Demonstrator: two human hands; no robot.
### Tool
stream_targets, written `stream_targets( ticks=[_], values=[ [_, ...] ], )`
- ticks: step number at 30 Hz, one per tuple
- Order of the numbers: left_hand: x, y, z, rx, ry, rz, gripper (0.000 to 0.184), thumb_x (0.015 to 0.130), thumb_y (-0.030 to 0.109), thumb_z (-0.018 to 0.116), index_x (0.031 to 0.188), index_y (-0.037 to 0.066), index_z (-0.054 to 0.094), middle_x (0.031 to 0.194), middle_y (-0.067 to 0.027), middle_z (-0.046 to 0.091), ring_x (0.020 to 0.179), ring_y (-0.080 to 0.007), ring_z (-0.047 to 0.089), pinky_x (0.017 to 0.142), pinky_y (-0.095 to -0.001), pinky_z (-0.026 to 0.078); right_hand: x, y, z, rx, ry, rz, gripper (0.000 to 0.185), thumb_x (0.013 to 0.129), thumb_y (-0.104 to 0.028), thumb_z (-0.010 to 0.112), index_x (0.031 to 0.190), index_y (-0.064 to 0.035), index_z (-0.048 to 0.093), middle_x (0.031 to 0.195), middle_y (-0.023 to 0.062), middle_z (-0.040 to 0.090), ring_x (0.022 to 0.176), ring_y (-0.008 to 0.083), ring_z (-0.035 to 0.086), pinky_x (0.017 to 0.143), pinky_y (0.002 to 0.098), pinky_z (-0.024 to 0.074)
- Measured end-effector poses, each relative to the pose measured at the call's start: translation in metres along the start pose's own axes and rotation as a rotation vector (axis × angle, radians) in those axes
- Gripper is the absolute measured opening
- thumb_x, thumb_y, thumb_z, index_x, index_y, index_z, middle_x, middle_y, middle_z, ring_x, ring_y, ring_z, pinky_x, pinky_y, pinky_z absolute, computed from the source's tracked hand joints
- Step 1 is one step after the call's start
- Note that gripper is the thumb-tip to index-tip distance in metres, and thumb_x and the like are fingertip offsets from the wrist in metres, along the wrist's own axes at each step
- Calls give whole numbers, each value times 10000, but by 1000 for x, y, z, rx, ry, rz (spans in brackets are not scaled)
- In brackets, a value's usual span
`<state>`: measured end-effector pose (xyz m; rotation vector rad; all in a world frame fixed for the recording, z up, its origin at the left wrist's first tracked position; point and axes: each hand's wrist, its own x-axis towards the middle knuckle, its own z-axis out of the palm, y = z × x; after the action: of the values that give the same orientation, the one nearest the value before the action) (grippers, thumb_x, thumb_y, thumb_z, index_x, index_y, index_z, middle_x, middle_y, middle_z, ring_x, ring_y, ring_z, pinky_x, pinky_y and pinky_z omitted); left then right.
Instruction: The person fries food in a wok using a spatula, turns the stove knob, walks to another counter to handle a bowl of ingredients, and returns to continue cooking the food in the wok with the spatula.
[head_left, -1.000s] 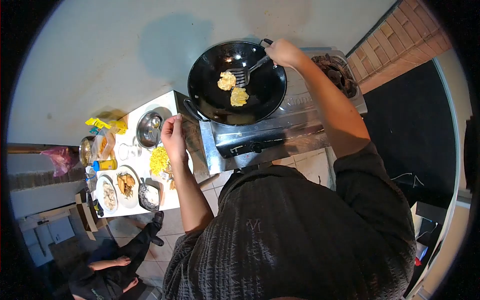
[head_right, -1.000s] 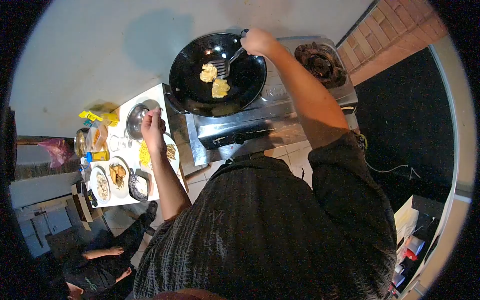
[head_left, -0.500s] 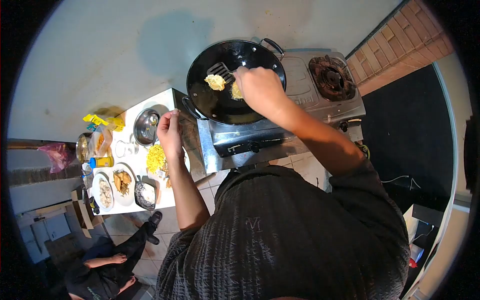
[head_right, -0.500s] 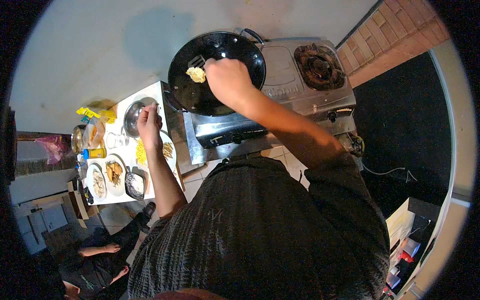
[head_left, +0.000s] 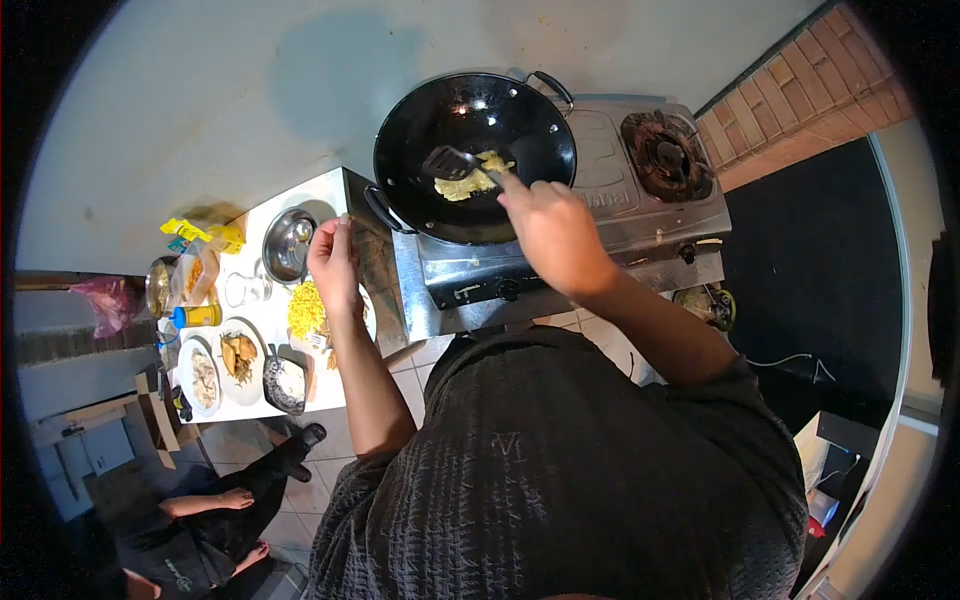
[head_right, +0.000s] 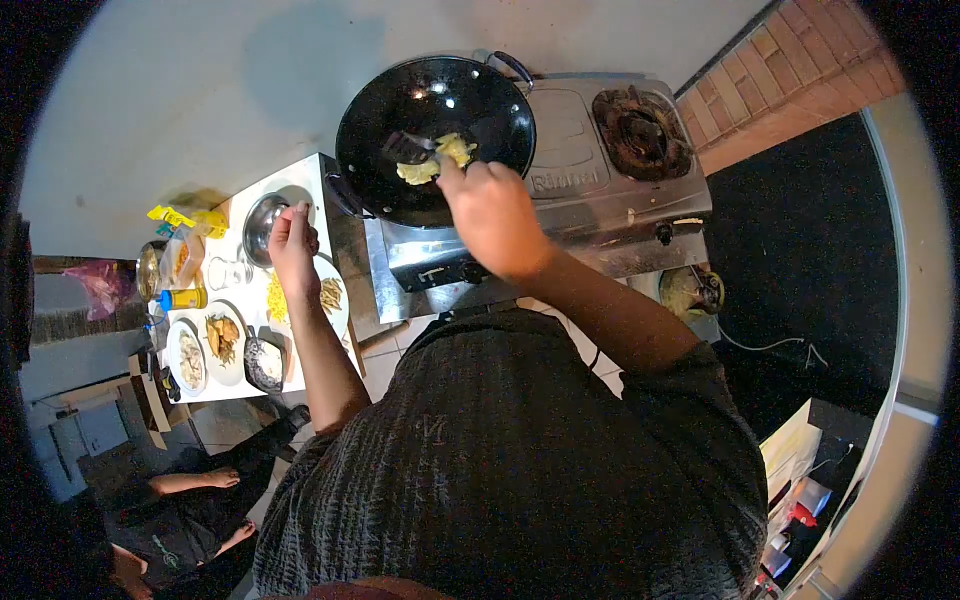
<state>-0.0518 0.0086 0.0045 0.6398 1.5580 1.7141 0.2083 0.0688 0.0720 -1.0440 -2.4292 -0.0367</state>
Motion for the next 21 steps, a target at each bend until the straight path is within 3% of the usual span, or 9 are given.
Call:
stream_targets(
  ticks=[2, 5, 12, 21],
  values=[
    [0, 0, 1, 1, 0, -1, 119, 874, 158, 582, 804, 64, 560, 623, 84, 441, 508, -1, 310, 455, -174, 213, 4, 16, 3, 31, 44, 38, 220, 844, -136, 521, 979, 22, 591, 629, 125, 555, 595, 278, 564, 546, 344, 468],
    [2, -2, 0, -13, -36, -5, 121, 877, 164, 580, 805, 67, 565, 624, 85, 444, 512, 0, 312, 461, -175, 218, 18, 42, 6, 54, 78, 236, 155, 850, -161, 514, 849, -25, 586, 635, 180, 585, 610, 348, 601, 538, 457, 469],
    [0, -2, 6, 9, -19, -20, 116, 877, 162, 580, 813, 65, 571, 620, 81, 450, 513, -3, 320, 459, -176, 220, 58, 100, 15, 28, 21, 216, 217, 850, -194, 508, 783, -14, 609, 676, 200, 600, 662, 391, 591, 620, 467, 478],
    [-5, 1, 4, 41, -10, -8, 117, 876, 163, 582, 829, 56, 576, 636, 73, 465, 522, -3, 330, 464, -176, 233, 98, 118, 13, -93, -266, 255, 173, 713, -75, 509, 753, 30, 641, 786, 254, 607, 760, 401, 605, 710, 453, 488]
  ],
)
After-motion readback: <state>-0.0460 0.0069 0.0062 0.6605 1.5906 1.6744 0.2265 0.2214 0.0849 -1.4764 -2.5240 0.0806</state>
